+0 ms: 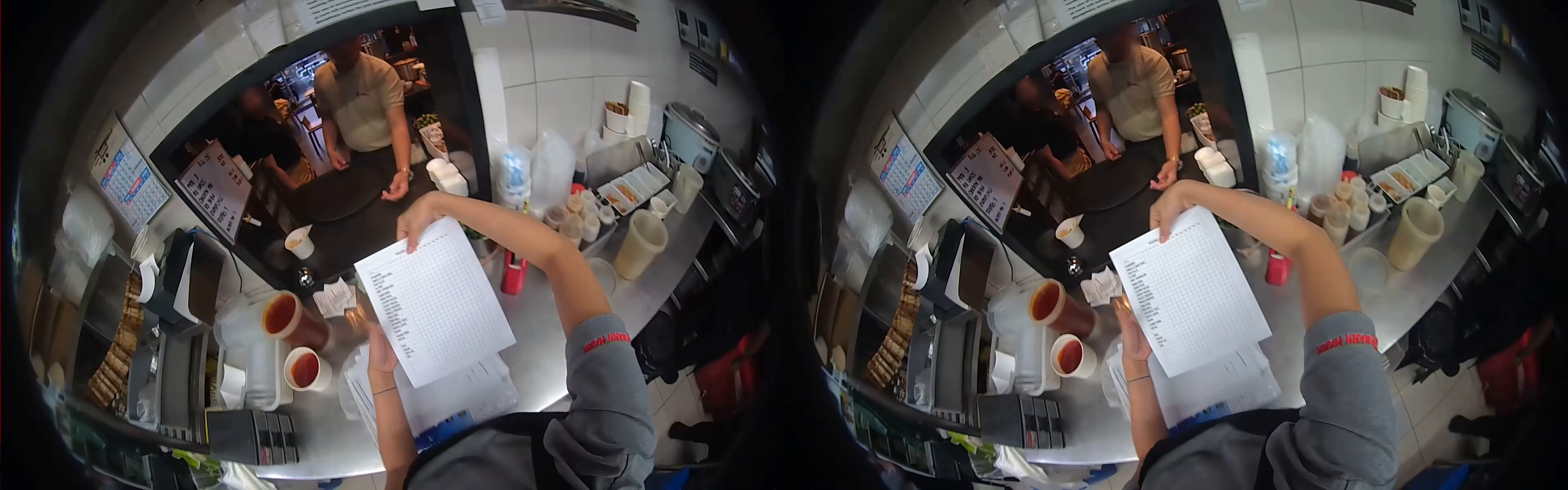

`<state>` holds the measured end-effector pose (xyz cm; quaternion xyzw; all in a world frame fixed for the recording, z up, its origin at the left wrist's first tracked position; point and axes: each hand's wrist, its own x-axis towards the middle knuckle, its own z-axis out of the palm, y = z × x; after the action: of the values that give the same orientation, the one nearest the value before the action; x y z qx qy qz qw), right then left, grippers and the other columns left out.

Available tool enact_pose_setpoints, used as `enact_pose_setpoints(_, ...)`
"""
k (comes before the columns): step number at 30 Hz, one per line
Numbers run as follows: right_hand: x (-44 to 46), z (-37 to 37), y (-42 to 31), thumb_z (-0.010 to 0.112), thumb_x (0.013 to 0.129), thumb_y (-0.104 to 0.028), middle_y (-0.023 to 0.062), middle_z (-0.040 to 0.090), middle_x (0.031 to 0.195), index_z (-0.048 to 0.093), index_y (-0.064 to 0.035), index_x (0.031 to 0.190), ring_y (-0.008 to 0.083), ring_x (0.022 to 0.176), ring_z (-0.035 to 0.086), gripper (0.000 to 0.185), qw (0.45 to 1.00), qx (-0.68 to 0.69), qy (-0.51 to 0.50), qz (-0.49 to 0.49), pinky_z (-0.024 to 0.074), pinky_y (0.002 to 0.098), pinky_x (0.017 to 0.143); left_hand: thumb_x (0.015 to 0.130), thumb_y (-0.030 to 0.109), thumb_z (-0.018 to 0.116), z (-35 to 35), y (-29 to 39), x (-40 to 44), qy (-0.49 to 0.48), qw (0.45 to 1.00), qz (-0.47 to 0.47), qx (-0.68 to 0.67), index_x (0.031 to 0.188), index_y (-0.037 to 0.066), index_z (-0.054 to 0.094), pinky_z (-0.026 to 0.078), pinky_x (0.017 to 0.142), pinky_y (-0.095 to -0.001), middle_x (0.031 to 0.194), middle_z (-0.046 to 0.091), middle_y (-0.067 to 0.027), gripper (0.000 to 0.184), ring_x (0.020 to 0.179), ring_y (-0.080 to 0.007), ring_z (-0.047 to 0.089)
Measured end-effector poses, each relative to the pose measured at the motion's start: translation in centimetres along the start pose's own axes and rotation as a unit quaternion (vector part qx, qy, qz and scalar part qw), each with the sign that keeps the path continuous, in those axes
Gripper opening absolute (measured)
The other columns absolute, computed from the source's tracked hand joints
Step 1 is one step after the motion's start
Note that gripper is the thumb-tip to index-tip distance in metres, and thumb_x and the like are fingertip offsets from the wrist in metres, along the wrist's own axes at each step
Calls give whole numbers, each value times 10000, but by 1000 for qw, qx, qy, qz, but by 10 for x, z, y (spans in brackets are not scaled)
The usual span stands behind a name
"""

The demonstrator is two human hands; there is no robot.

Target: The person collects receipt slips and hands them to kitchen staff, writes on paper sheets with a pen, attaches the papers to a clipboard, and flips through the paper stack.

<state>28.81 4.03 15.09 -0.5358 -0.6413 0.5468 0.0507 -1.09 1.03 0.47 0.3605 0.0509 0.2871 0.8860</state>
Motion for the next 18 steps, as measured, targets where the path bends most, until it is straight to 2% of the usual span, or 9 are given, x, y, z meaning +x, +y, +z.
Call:
enact_pose_setpoints(1,8,-1,-12,672,779,-145,72,648,846,616,23,1041,139,704,623,317,1000,11,0,-9,502,285,602,864,152,597,-4,12,-2,70,989,-16,133,1234,-63,444,433,908,-296,1219,534,-120,455,1063,-186,536)
enact_pose_setpoints(2,-48,61,11,670,779,-144,73,648,845,617,23,1035,140,706,624,310,1000,4,-7,26,503,288,599,865,128,588,45,-59,-56,83,981,-25,171,1193,-66,478,442,879,-287,1175,560,-115,397,1021,-173,550)
enact_pose_setpoints(4,-51,77,-8,666,780,-141,76,648,841,619,22,1023,142,710,625,296,999,-25,28,7,504,294,591,868,81,572,55,-49,-78,92,935,-25,341,1111,-72,547,460,821,-270,1087,610,-103,288,937,-148,578)
enact_pose_setpoints(9,-53,107,1,694,749,-114,61,638,872,610,-16,1033,139,758,627,312,998,46,-31,-17,516,267,633,864,82,569,51,-32,-138,138,925,-30,354,1090,-62,567,464,790,-268,1029,628,-99,267,892,-141,586)
enact_pose_setpoints(11,-39,124,24,700,727,-82,47,655,866,621,-43,1011,151,741,639,297,996,83,17,-28,529,300,673,866,81,565,38,-35,-163,149,928,-33,339,1100,-63,560,463,787,-265,1028,626,-96,275,898,-148,585)
enact_pose_setpoints(13,-20,159,51,702,703,-58,77,638,908,601,-27,1063,150,803,617,376,982,85,116,-125,527,296,631,844,102,596,1,-46,-184,177,927,-26,330,1106,-85,542,455,795,-260,1000,630,-126,327,918,-147,579)
enact_pose_setpoints(16,2,228,77,695,688,-42,83,576,996,534,-54,1170,180,749,595,509,960,166,219,-48,511,296,554,810,135,639,-64,-56,-195,181,796,-15,578,1141,-82,515,468,748,-271,958,637,-153,415,849,-133,595)
enact_pose_setpoints(17,25,243,107,704,667,-29,98,565,1023,515,-70,1197,194,752,596,565,952,211,220,-5,511,291,525,776,163,672,-35,-31,-203,200,700,-65,683,1181,-49,496,481,685,-291,947,641,-164,489,763,-149,612)
enact_pose_setpoints(18,20,258,110,720,656,-55,102,591,903,485,-39,1225,138,643,591,616,955,134,265,4,507,274,496,782,152,662,-11,-8,-215,215,670,-10,710,1198,-28,491,484,662,-296,950,645,-152,485,739,-172,619)
